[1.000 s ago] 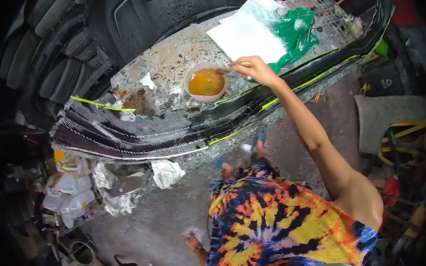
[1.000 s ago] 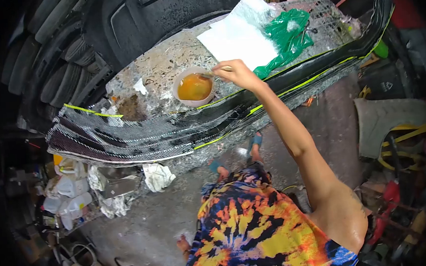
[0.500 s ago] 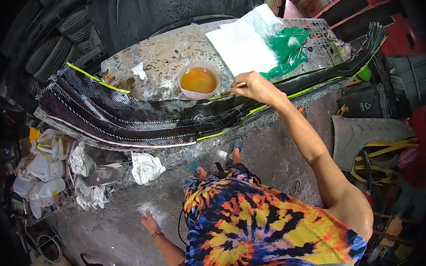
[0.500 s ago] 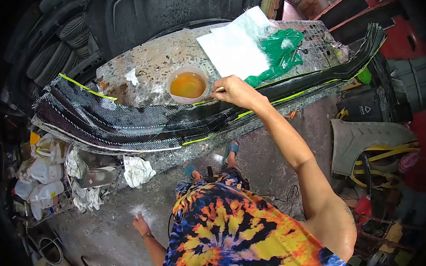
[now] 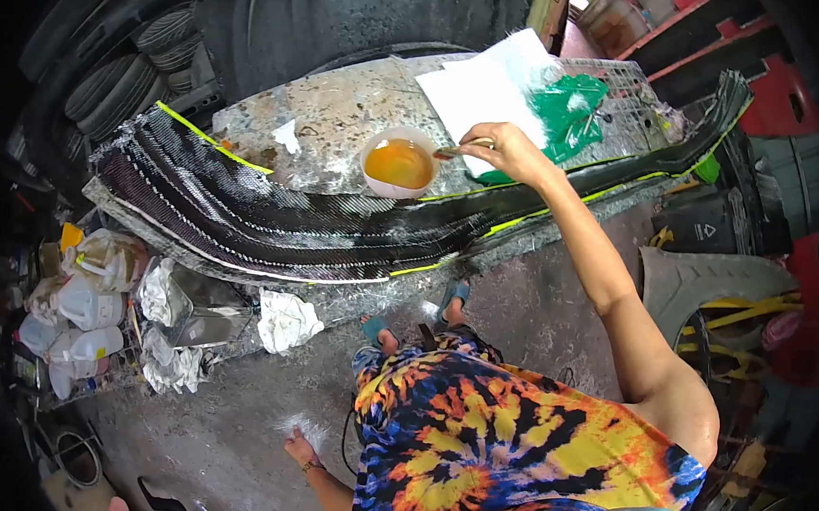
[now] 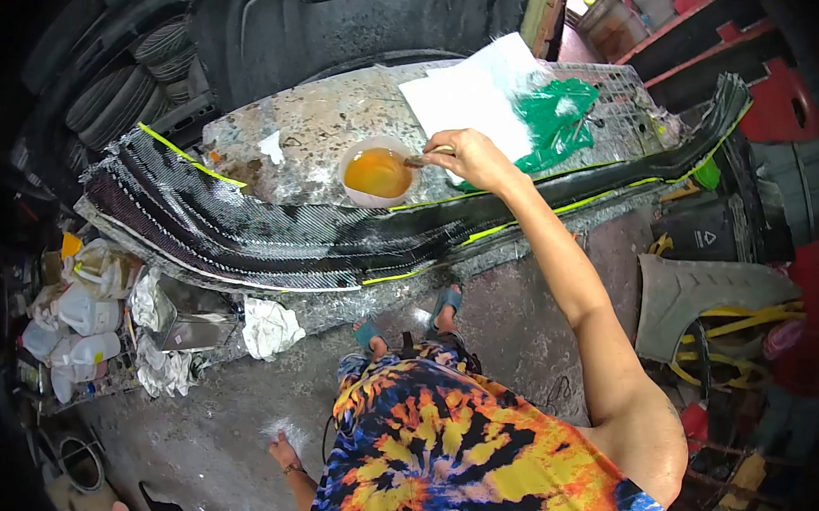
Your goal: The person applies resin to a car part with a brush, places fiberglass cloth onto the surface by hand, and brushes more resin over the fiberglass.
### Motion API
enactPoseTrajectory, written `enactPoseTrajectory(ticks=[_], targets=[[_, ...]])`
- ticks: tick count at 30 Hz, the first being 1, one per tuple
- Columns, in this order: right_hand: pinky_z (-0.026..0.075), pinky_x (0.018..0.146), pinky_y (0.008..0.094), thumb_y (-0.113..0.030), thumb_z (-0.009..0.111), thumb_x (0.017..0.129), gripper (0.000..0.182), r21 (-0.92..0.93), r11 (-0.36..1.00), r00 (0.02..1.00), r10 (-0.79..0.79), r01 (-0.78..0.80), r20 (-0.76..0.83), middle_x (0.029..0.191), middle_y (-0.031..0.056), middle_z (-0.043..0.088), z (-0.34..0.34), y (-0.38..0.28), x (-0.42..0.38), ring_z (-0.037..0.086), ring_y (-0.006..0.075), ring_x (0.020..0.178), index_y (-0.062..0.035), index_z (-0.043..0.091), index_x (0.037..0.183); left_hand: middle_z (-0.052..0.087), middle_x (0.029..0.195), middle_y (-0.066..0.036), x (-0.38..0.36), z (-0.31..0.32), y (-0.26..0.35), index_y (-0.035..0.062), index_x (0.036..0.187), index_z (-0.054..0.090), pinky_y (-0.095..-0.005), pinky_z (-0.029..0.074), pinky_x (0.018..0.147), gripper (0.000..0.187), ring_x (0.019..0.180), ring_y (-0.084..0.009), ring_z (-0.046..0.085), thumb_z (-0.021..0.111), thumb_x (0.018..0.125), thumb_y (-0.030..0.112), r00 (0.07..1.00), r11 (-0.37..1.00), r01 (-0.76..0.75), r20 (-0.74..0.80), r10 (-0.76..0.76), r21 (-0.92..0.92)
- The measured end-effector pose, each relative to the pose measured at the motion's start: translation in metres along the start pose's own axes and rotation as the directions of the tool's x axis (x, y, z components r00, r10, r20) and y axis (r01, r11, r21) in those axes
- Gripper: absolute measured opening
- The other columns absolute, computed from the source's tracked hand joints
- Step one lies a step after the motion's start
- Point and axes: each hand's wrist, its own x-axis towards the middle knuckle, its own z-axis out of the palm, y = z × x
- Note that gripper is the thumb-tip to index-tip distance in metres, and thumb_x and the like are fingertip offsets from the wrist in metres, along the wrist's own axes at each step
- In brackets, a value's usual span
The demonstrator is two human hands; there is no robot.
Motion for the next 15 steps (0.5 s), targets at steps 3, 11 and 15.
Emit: enactPoseTrajectory(ticks=[3,11,15], targets=[[0.049,0.08,0.0383,-0.027,0.06,0.087,0.025,-0.259,0.954,0.988,-0.146,0.151,0.039,0.096,0.0112,0.067,0.043,0.045,0.053,0.063,0.031,0.09,-0.006,0.069,0.096,0.063,0.088,-0.016,-0.013,-0.008,0.021,-0.0159,0.101,0.055,-0.0348,0.045,0.075,0.042,0.079,-0.0202,0.053,0.065,0.087,0.023,0.996,0.996,0.082,0.023,-0.081,-0.045],[0.048,0.083,0.0377,-0.025,0.057,0.088,0.024,-0.241,0.946,0.952,-0.153,0.219,0.267,0.099,0.0115,0.067,0.104,0.112,0.096,0.062,0.0302,0.091,-0.0082,0.071,0.097,0.063,0.097,-0.015,-0.047,-0.027,-0.002,-0.0142,0.108,0.054,-0.0327,0.045,0.079,0.047,0.086,-0.0186,0.056,0.066,0.086,0.026,0.992,0.992,0.127,-0.028,-0.127,0.017],[0.05,0.075,0.0355,-0.018,0.061,0.086,0.02,-0.095,0.992,0.997,-0.077,0.08,0.031,0.091,0.0142,0.068,0.037,0.054,0.031,0.064,0.0304,0.08,-0.0022,0.07,0.094,0.064,0.102,-0.017,-0.054,-0.028,-0.03,-0.0143,0.113,0.053,-0.0342,0.045,0.084,0.048,0.092,-0.0205,0.058,0.066,0.086,0.023,0.97,0.972,0.235,0.061,-0.234,-0.01]])
